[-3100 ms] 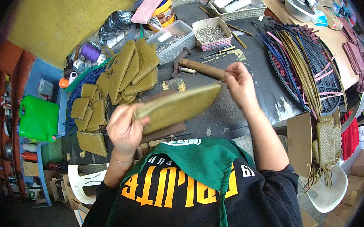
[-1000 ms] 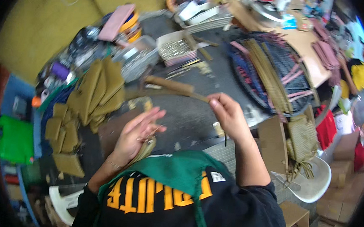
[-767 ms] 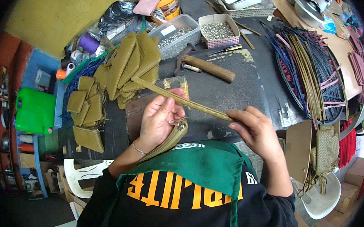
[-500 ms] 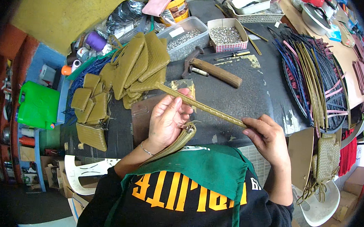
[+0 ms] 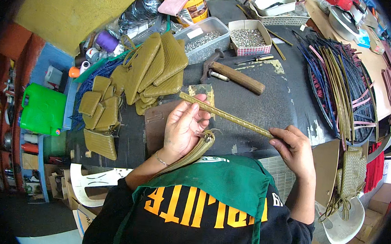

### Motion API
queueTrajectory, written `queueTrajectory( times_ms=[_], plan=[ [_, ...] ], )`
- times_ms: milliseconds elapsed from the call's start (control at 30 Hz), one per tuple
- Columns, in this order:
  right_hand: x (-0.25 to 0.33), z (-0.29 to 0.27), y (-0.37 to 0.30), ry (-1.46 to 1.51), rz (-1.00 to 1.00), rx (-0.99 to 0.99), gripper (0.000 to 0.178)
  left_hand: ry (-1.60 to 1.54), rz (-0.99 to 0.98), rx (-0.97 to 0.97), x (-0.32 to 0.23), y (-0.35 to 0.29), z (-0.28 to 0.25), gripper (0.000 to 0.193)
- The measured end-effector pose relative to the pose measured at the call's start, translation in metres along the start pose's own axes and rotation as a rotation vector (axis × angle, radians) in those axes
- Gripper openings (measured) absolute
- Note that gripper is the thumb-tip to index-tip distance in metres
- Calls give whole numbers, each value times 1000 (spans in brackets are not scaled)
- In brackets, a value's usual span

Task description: The person assembles leather components, threading straps through hardware and attaching small metal studs by hand.

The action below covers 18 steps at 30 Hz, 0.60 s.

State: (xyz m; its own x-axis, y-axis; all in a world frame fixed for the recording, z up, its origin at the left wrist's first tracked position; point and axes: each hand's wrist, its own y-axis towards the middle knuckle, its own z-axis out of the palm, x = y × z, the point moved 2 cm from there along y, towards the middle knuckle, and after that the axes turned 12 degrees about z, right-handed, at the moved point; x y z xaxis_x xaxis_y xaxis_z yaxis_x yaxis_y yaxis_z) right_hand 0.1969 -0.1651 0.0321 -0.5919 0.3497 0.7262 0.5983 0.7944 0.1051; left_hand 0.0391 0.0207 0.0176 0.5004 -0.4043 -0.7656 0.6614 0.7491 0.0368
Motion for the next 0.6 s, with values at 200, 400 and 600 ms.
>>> queueTrajectory(
  times_ms=[200, 400, 600],
  plan=[
    [-1, 0, 2, 26, 25, 10, 22, -50, 0, -10, 1, -1, -2, 23],
    [-32, -19, 4, -133, 14, -113, 15, -127, -24, 84, -2, 0, -3, 14],
    [-32, -20, 6, 8, -242, -569, 30, 135, 262, 197, -11, -4, 1, 17]
  ],
)
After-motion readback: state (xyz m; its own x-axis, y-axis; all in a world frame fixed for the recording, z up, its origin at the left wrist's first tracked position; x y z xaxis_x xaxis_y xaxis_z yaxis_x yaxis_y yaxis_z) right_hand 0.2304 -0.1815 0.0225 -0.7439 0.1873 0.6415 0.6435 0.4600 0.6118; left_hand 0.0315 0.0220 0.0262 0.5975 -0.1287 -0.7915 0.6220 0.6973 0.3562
